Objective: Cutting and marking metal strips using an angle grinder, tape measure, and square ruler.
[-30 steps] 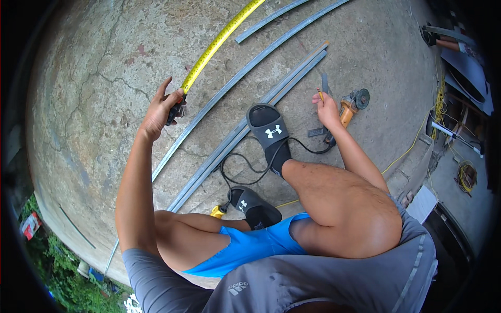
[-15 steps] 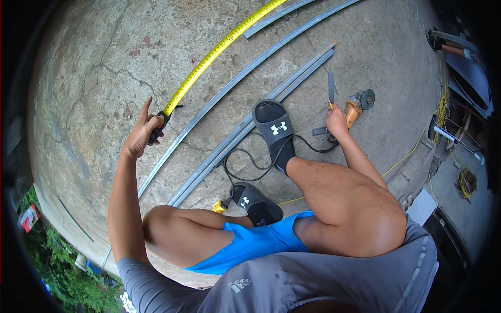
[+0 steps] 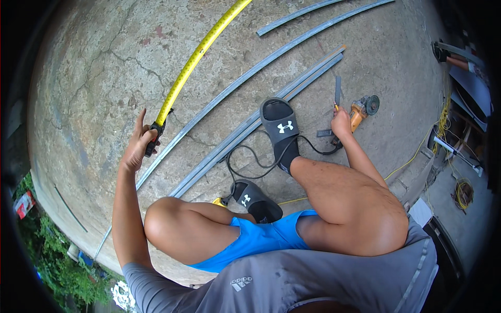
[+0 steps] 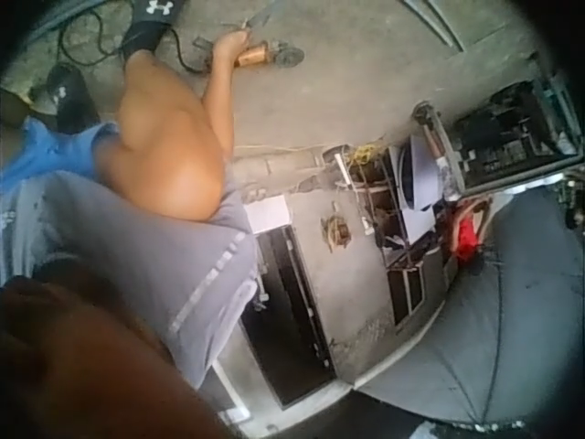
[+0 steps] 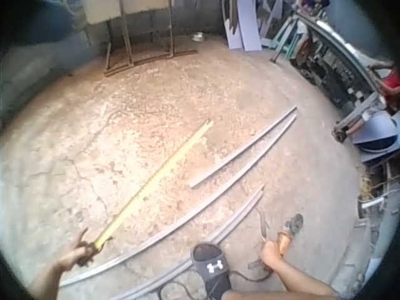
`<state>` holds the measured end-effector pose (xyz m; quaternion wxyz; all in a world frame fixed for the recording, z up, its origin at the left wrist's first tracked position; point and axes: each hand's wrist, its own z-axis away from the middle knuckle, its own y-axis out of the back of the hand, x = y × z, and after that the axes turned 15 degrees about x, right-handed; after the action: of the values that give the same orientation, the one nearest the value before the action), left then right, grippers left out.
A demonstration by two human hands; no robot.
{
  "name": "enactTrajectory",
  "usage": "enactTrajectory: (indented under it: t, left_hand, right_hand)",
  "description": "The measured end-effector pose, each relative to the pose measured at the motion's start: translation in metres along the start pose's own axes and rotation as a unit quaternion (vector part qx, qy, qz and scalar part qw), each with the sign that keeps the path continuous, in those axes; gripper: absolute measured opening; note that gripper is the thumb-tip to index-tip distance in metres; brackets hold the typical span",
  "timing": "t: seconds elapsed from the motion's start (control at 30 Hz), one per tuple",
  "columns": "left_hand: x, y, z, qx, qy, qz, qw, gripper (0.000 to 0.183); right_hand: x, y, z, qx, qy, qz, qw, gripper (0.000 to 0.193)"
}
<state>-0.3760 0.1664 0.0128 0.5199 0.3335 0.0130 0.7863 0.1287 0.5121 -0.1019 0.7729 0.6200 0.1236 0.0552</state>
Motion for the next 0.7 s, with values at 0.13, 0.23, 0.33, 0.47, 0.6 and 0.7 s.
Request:
enactTrajectory:
  t: [0.13,0.23,0.33,0.47,0.6,0.7]
  left_hand:
    - [-0.034,-0.005,0.017,0.039,-0.029,-0.032,0.998,0.091]
    - [-0.072,-0.013,0.035,0.071,-0.087,-0.075,0.991,0.095]
    - [-0.109,-0.018,0.063,0.133,-0.111,-0.150,0.973,0.097]
    - [-0.198,-0.029,0.077,0.214,-0.186,-0.215,0.935,0.105]
    - [-0.252,-0.052,0.085,0.220,-0.253,-0.277,0.900,0.110]
    - [-0.276,-0.073,0.088,0.224,-0.258,-0.330,0.880,0.111]
  right_hand:
    - [0.011,-0.001,0.002,0.025,0.028,0.033,0.999,0.014]
    - [0.011,0.003,0.008,0.037,0.013,0.016,0.999,0.015]
    - [0.007,0.004,0.007,-0.002,-0.010,0.016,1.000,0.027]
    - [0.009,-0.002,0.006,-0.024,-0.057,0.032,0.998,0.037]
    - [0.011,0.003,0.004,-0.021,-0.060,0.032,0.997,0.040]
    - [0.011,0.003,0.003,-0.011,-0.067,0.034,0.997,0.041]
